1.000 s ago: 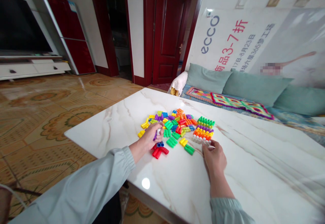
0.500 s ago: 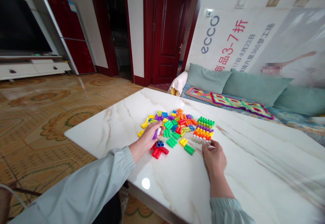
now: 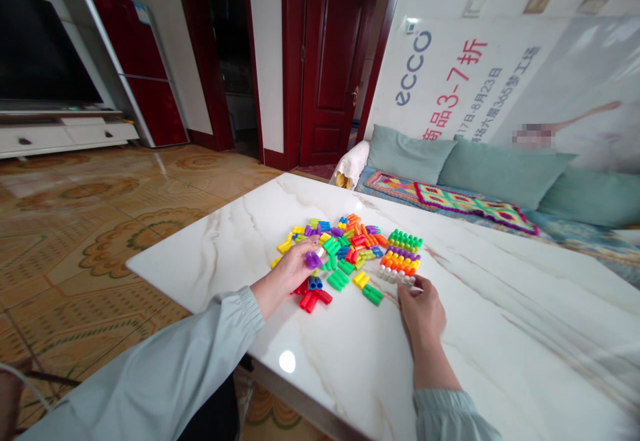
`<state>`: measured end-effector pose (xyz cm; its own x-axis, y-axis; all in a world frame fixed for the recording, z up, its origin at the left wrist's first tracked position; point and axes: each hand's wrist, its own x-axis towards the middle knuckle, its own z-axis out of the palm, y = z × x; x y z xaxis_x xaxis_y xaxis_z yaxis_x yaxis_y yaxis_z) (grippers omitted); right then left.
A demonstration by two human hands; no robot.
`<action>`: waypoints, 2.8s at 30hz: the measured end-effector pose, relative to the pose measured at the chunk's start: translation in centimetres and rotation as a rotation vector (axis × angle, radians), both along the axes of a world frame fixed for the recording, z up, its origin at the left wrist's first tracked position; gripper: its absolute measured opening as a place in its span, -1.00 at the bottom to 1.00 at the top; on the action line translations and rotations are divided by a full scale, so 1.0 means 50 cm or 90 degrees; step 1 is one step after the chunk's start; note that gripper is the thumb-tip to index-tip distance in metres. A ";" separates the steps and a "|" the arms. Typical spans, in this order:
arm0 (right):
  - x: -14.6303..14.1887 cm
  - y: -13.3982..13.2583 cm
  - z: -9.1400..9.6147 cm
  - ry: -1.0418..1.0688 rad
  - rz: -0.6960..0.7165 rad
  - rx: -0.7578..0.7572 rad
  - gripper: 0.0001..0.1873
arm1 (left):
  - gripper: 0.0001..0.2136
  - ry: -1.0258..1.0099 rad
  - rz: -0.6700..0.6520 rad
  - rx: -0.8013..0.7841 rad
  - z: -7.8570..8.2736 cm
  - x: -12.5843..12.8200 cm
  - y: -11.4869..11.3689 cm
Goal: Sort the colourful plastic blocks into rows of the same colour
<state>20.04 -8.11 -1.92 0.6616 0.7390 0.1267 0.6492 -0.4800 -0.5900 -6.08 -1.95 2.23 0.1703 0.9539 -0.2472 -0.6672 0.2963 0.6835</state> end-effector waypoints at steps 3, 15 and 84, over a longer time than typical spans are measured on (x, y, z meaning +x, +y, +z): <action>0.001 0.000 -0.002 -0.003 0.002 0.002 -0.55 | -0.48 0.026 -0.010 0.045 -0.008 -0.001 0.002; 0.000 0.000 0.002 -0.001 0.002 0.008 -0.56 | -0.43 0.377 -0.047 0.306 -0.041 -0.004 0.014; -0.167 -0.027 -0.015 -0.207 0.498 0.197 -0.37 | 0.12 1.170 -0.258 0.488 -0.065 -0.100 -0.035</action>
<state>11.67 -9.45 -2.65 -0.1196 0.8643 0.4885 0.8809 0.3193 -0.3493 -11.09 -3.72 -1.02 0.4263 0.9045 0.0124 0.8379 -0.4000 0.3713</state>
